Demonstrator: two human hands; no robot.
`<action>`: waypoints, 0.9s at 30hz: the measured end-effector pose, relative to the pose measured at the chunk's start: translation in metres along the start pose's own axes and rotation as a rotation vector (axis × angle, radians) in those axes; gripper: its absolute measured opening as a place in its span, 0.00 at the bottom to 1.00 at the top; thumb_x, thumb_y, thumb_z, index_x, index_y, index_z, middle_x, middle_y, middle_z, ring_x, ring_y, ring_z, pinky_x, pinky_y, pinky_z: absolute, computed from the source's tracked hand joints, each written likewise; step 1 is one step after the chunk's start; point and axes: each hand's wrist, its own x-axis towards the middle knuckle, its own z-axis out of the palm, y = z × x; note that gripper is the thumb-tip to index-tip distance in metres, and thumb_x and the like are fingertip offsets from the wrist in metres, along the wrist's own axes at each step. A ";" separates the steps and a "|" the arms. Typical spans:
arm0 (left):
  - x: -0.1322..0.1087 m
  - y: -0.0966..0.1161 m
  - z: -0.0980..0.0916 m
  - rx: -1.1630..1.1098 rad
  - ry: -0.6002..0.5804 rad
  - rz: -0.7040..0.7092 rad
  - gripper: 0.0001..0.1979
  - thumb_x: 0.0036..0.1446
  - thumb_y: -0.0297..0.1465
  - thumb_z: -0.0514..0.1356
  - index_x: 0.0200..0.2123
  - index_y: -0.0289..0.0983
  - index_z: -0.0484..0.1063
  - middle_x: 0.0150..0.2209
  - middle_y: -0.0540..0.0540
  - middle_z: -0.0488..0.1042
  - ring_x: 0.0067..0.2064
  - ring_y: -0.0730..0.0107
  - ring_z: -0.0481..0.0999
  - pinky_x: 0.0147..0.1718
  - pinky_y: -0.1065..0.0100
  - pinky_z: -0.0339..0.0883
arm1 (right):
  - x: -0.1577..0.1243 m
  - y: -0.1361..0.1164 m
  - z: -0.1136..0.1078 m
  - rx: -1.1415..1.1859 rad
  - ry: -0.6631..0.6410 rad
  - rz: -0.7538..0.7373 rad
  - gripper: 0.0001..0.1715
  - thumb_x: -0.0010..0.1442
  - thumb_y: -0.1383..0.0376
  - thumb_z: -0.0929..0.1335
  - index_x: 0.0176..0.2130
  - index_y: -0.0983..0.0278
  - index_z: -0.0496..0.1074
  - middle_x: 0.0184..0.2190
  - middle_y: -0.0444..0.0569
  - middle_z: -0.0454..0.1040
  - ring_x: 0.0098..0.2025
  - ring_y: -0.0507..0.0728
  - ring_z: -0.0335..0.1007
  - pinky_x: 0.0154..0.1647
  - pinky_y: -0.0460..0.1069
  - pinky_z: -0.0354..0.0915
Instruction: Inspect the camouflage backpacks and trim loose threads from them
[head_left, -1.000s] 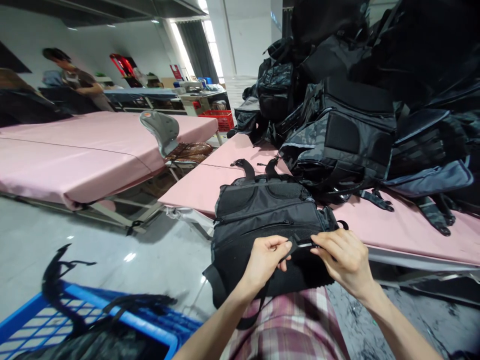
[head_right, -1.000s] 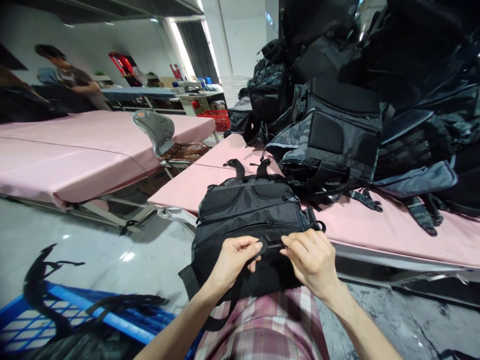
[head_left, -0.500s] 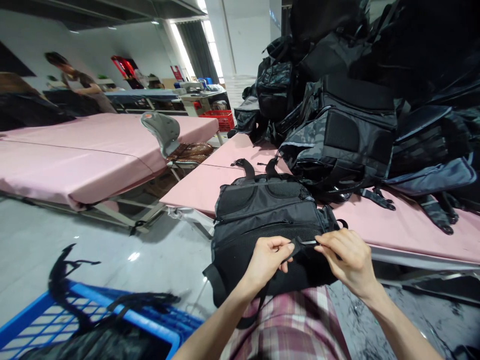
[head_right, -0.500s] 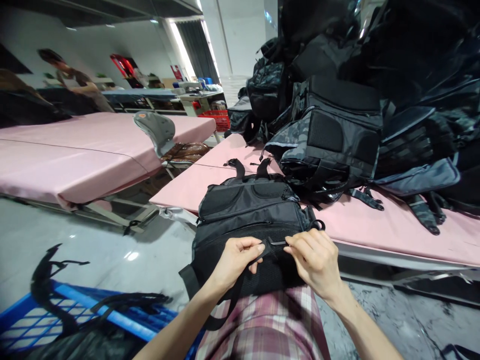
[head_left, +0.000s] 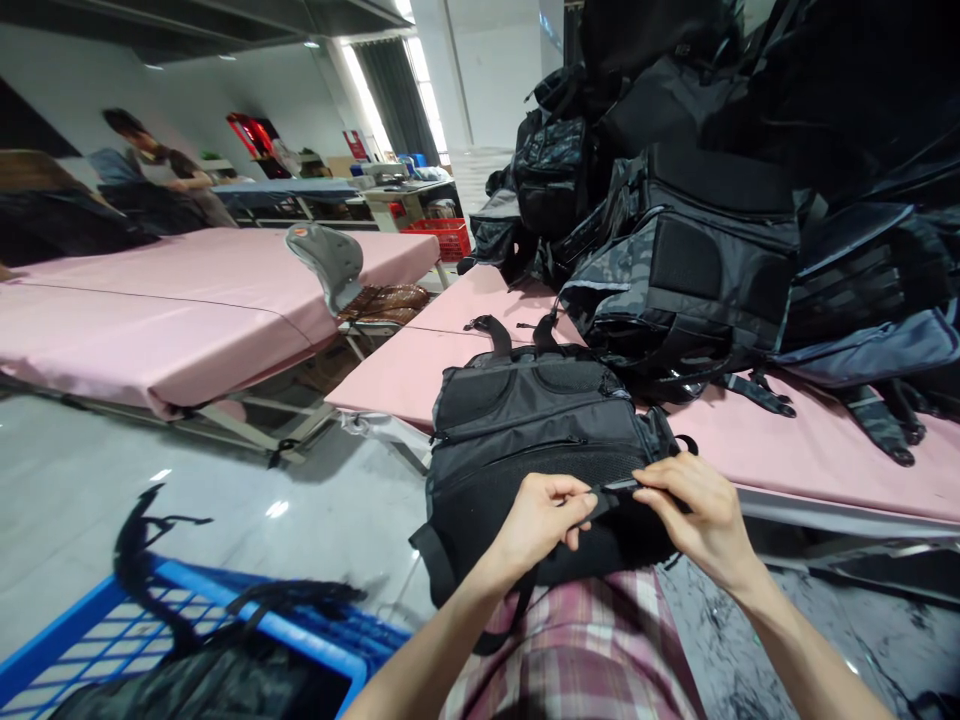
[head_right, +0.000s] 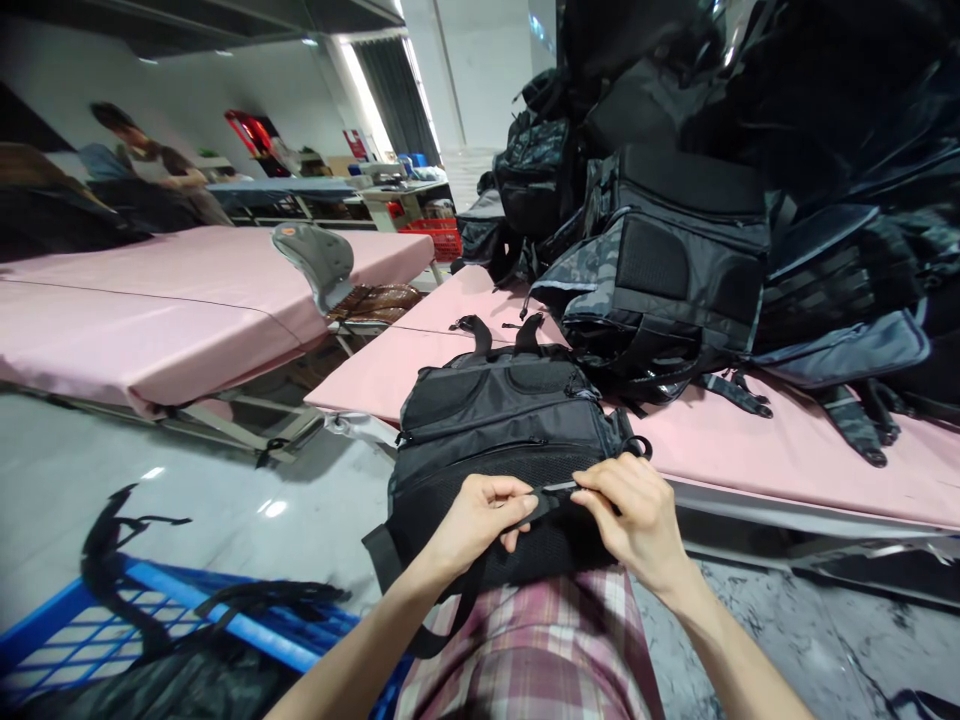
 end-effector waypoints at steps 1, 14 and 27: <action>0.000 -0.001 0.000 -0.007 0.005 -0.006 0.14 0.49 0.38 0.59 0.23 0.32 0.71 0.16 0.51 0.67 0.16 0.80 0.63 0.19 0.76 0.52 | -0.001 0.000 0.000 0.015 0.007 0.017 0.06 0.58 0.68 0.66 0.38 0.63 0.71 0.32 0.48 0.75 0.32 0.53 0.67 0.32 0.49 0.60; -0.002 -0.002 0.004 -0.258 -0.007 -0.003 0.17 0.49 0.40 0.61 0.22 0.30 0.72 0.19 0.48 0.69 0.17 0.79 0.65 0.19 0.76 0.57 | -0.003 -0.004 0.024 0.404 -0.095 0.430 0.07 0.52 0.66 0.69 0.35 0.62 0.71 0.30 0.45 0.71 0.30 0.52 0.67 0.30 0.45 0.61; 0.004 -0.004 0.011 -0.504 0.163 0.000 0.10 0.47 0.32 0.64 0.31 0.31 0.76 0.29 0.47 0.72 0.27 0.79 0.65 0.26 0.77 0.61 | -0.017 0.004 0.036 0.234 0.010 0.605 0.19 0.54 0.59 0.67 0.46 0.61 0.68 0.40 0.49 0.73 0.41 0.56 0.70 0.39 0.49 0.65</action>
